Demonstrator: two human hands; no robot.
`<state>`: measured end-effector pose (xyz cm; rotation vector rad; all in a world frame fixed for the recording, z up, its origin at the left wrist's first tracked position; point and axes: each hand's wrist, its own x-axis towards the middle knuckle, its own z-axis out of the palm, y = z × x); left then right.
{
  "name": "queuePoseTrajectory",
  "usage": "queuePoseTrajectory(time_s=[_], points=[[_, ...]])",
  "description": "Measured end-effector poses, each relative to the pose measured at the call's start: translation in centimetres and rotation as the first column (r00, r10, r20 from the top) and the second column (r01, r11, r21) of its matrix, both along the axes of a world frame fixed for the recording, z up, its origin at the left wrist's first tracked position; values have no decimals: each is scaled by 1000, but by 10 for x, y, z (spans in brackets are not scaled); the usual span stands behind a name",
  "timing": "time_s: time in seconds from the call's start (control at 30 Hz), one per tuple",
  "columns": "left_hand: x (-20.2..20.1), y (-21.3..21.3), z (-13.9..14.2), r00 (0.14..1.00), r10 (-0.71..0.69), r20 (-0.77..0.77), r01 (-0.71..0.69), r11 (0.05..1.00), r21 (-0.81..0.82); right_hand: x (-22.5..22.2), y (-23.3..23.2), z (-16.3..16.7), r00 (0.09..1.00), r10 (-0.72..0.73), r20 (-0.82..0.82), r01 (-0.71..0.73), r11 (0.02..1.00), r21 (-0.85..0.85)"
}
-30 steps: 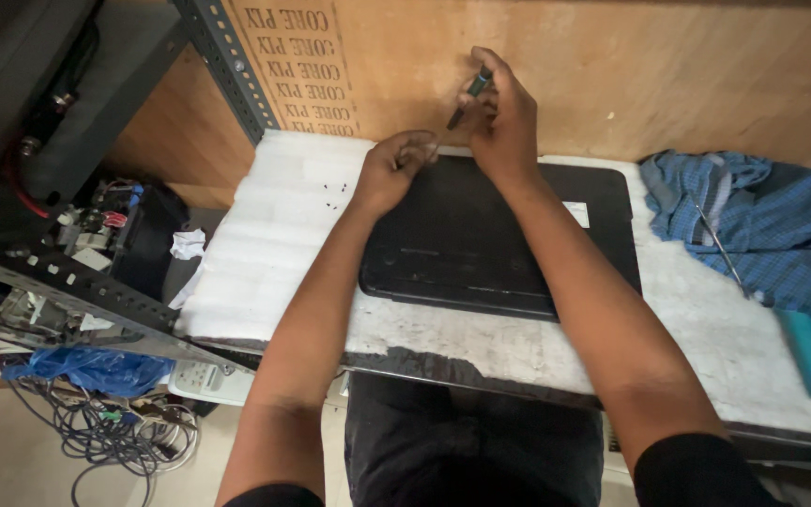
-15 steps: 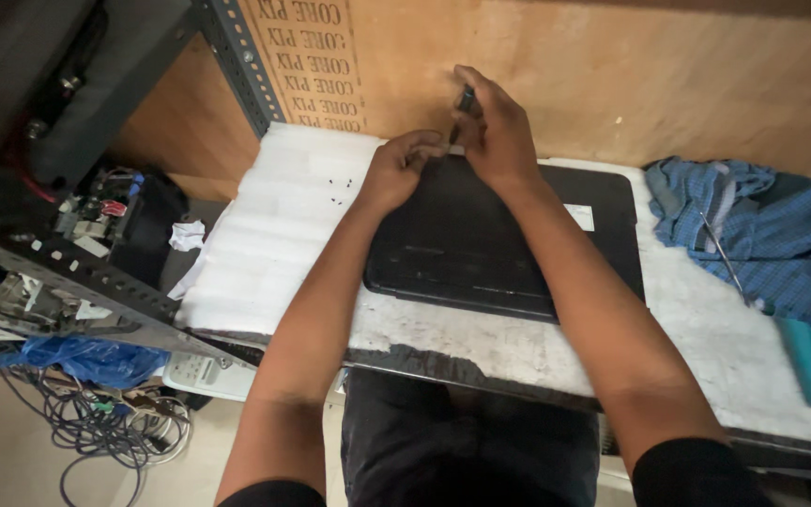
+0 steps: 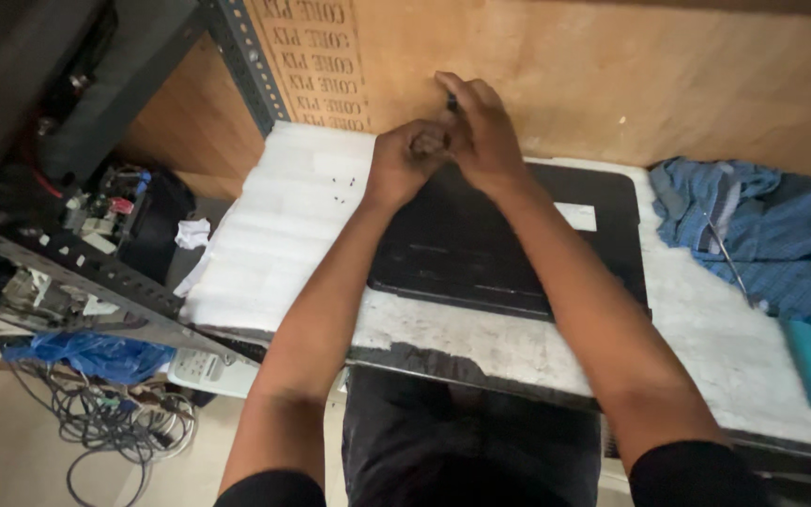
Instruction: The person works on a laptop at a repair bench, first prying the bottom cover open by hand and removing a small plastic part, then unscrewing screws from the laptop's underside with a screwdriver and setting the screws on the workbench.
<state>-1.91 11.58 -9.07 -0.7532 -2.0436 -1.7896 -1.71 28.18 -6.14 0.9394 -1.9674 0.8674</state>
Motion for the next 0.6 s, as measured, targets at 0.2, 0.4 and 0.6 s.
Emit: queuePoseTrajectory(time_s=[0.2,0.4,0.6], points=[[-6,7,-4,996,-70,-57,66,994,-83,-2,5,4,979,-134,153,131,991,31],[-2,10,-5,997,69,-42,-72,996,-60,-1,9,8,993,-44,113,45,999,-5],[-1,7,-6,964,152,-219,-164,986,-37,0,2,4,973,200,119,-181,971,-156]])
